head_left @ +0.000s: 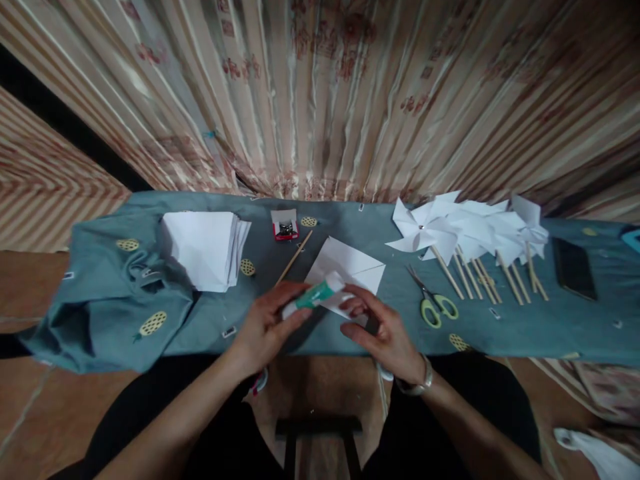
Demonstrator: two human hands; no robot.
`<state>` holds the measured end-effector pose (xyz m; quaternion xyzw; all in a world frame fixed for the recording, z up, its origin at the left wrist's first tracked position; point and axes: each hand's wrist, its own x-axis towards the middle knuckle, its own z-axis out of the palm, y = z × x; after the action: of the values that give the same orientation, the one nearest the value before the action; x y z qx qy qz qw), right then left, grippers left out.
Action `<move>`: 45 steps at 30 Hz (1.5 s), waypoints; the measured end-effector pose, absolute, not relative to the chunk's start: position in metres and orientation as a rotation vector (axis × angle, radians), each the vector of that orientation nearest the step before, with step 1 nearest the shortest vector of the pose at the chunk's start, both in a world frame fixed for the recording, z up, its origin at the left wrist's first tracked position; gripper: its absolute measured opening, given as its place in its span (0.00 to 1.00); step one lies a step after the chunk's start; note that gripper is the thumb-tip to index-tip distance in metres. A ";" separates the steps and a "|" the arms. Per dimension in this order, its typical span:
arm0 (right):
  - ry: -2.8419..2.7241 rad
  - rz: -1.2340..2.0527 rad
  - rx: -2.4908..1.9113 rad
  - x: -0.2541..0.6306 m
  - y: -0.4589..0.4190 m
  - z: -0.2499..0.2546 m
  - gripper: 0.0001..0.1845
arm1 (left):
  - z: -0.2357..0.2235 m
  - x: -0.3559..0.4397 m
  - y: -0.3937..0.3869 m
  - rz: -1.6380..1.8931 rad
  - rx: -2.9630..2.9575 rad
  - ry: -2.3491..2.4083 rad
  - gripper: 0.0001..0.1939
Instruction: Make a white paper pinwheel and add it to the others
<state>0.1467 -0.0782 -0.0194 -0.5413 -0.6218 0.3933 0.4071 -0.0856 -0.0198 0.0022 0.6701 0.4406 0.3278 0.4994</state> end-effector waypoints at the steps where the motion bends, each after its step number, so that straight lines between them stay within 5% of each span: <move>1: -1.404 1.220 -1.294 0.144 -0.082 -0.017 0.27 | 0.002 -0.075 -0.028 0.684 1.520 0.966 0.17; 5: -0.857 1.638 -1.129 0.139 -0.087 -0.018 0.21 | -0.004 -0.047 -0.047 0.561 1.274 0.820 0.17; 12: -0.535 1.617 -1.065 0.158 -0.073 -0.019 0.14 | -0.019 -0.033 -0.039 0.464 1.158 0.865 0.25; 18: -0.188 1.666 -0.936 0.193 -0.057 -0.028 0.19 | -0.015 -0.078 0.006 0.653 1.844 1.223 0.21; 28: -0.150 1.793 -0.826 0.195 -0.055 -0.035 0.18 | -0.054 -0.145 0.047 0.625 2.557 1.448 0.17; 33: -0.273 1.746 -0.899 0.194 -0.056 -0.035 0.11 | -0.047 -0.142 0.042 0.687 2.583 1.403 0.19; 45: -0.384 1.576 -1.064 0.191 -0.017 0.014 0.15 | -0.034 -0.064 0.012 0.683 2.696 1.075 0.17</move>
<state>0.1909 -0.0169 0.0144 -0.4526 -0.1631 0.6700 0.5654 -0.0642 0.0125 -0.0336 0.9013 0.3593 0.2282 0.0802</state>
